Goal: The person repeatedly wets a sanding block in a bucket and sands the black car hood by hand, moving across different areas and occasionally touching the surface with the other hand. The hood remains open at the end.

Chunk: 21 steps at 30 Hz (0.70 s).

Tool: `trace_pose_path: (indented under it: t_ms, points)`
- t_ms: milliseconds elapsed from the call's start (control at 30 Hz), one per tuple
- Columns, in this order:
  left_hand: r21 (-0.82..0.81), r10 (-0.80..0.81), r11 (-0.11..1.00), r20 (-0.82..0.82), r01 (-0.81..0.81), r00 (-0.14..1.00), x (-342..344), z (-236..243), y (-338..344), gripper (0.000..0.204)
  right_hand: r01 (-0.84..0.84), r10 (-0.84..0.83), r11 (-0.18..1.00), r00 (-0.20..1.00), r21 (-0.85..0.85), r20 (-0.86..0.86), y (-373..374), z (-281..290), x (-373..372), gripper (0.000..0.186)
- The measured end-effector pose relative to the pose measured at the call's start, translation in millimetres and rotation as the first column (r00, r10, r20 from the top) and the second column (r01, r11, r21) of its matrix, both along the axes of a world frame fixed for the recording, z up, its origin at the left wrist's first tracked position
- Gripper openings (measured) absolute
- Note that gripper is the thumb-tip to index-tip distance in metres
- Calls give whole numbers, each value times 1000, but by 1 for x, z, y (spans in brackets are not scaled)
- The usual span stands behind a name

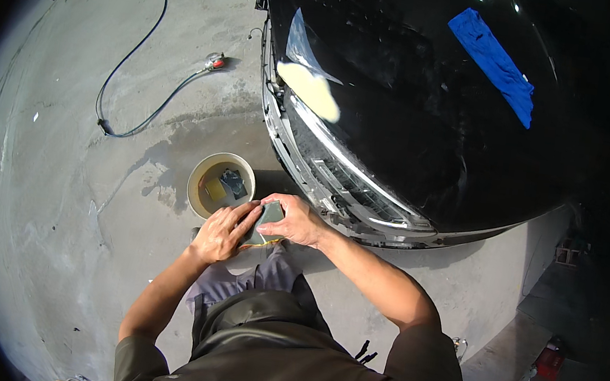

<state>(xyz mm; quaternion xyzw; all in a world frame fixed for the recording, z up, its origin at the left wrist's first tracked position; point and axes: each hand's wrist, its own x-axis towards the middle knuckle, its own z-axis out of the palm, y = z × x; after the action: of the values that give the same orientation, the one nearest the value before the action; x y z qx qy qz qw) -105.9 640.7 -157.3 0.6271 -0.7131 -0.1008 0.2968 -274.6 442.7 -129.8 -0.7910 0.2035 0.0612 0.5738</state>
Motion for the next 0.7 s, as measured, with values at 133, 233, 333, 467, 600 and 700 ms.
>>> trace_pose_path:
  t_ms: [133, 233, 333, 467, 600, 700]
  points:
    - [323, 79, 945, -55, -57, 995, 56, -28, 11, 89, 428, -391, 895, 888, 124, -241, 18, -47, 23, 45]
    - [275, 94, 959, -94, -65, 991, 93, -43, -4, 84, 673, -612, 694, 738, 256, -284, 47, -75, 31, 44]
    - [-26, 60, 998, -122, -64, 991, 110, -39, -62, 74, 708, -606, 615, 706, 346, -367, 84, -90, 25, 60]
    - [-279, 101, 954, -46, -110, 994, 127, -9, -190, 73, 667, -584, 654, 745, 357, -322, 116, -93, 7, 38]
    - [-382, 163, 911, -9, -154, 987, 132, 6, -283, 76, 721, -610, 586, 693, 371, -384, 117, -95, -14, 32]
    - [-370, 168, 910, -74, -184, 983, 117, 0, -284, 84, 779, -634, 519, 627, 351, -453, 109, -104, -28, 36]
